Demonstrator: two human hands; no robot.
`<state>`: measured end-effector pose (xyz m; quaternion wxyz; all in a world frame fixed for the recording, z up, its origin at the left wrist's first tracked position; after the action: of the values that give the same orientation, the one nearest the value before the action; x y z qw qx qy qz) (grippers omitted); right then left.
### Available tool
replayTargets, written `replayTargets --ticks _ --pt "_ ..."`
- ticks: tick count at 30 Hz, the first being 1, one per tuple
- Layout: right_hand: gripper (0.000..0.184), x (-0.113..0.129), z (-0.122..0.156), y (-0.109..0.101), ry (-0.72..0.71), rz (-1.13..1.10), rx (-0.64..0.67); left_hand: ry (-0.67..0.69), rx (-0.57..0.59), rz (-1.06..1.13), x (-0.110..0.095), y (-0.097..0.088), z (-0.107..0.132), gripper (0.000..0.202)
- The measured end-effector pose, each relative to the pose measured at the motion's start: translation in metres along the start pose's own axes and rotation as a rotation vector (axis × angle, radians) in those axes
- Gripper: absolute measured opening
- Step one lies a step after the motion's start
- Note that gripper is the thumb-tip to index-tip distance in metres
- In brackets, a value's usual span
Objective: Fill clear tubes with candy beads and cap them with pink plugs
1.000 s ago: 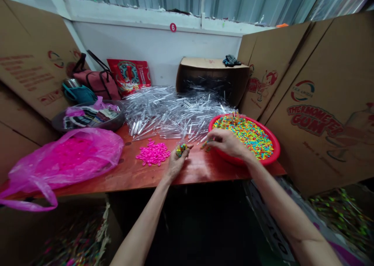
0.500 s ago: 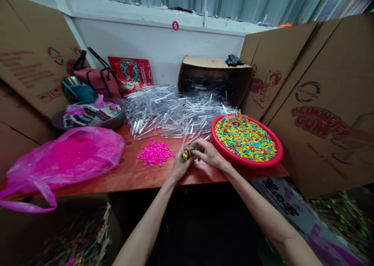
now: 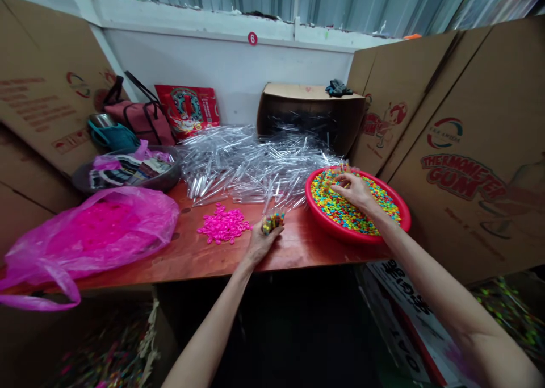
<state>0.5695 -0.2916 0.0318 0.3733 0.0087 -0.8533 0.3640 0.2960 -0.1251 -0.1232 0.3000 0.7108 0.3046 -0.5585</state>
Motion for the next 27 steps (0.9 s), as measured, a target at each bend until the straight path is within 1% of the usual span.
replayTargets --ticks 2,3,5,8,10,11,13,15,19,23,25,27 --pt "0.036 -0.015 -0.004 0.012 0.053 -0.001 0.102 -0.002 -0.006 -0.003 0.001 0.000 0.000 0.033" --pt "0.038 -0.019 -0.005 0.017 0.071 -0.011 0.124 -0.004 -0.009 -0.002 0.001 -0.001 0.000 0.033" --pt "0.043 -0.023 -0.004 0.024 0.099 -0.021 0.095 -0.009 -0.015 0.003 0.001 -0.001 0.000 0.034" --pt "0.055 -0.026 -0.006 0.026 0.127 -0.010 -0.004 -0.008 -0.017 -0.004 0.001 0.000 0.000 0.034" --pt "0.060 -0.025 -0.010 0.028 0.117 -0.003 0.015 -0.006 -0.015 -0.014 0.000 0.000 0.000 0.034" --pt "0.060 -0.025 -0.012 0.030 0.108 0.007 0.049 -0.009 -0.012 -0.016 0.000 0.000 0.000 0.034" --pt "0.053 -0.023 -0.016 0.033 0.086 0.032 0.122 -0.017 -0.008 -0.012 -0.001 0.000 0.001 0.035" --pt "0.046 -0.020 -0.018 0.036 0.065 0.035 0.153 -0.020 -0.007 -0.008 -0.002 0.000 0.001 0.034" --pt "0.038 -0.015 -0.016 0.036 0.035 0.014 0.112 -0.024 -0.010 -0.009 -0.002 -0.001 0.001 0.033" --pt "0.039 -0.010 -0.016 0.025 0.060 -0.053 0.034 -0.026 -0.001 0.002 0.000 0.000 0.001 0.032" --pt "0.043 -0.007 -0.018 0.021 0.062 -0.093 0.058 -0.028 -0.003 0.011 0.000 0.000 0.001 0.033" --pt "0.045 -0.005 -0.020 0.020 0.057 -0.112 0.131 -0.039 -0.021 0.019 0.000 -0.001 0.000 0.033"
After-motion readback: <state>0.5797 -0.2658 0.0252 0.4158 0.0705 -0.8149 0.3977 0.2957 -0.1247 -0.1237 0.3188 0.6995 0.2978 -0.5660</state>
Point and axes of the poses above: each hand's wrist, its own z-axis away from the middle knuckle, its own y-axis out of the palm, x = y × z, the point moved 5 cm from there along -z, towards the middle knuckle, and after that the axes turned 4 degrees about -x, right-handed, at the moved point
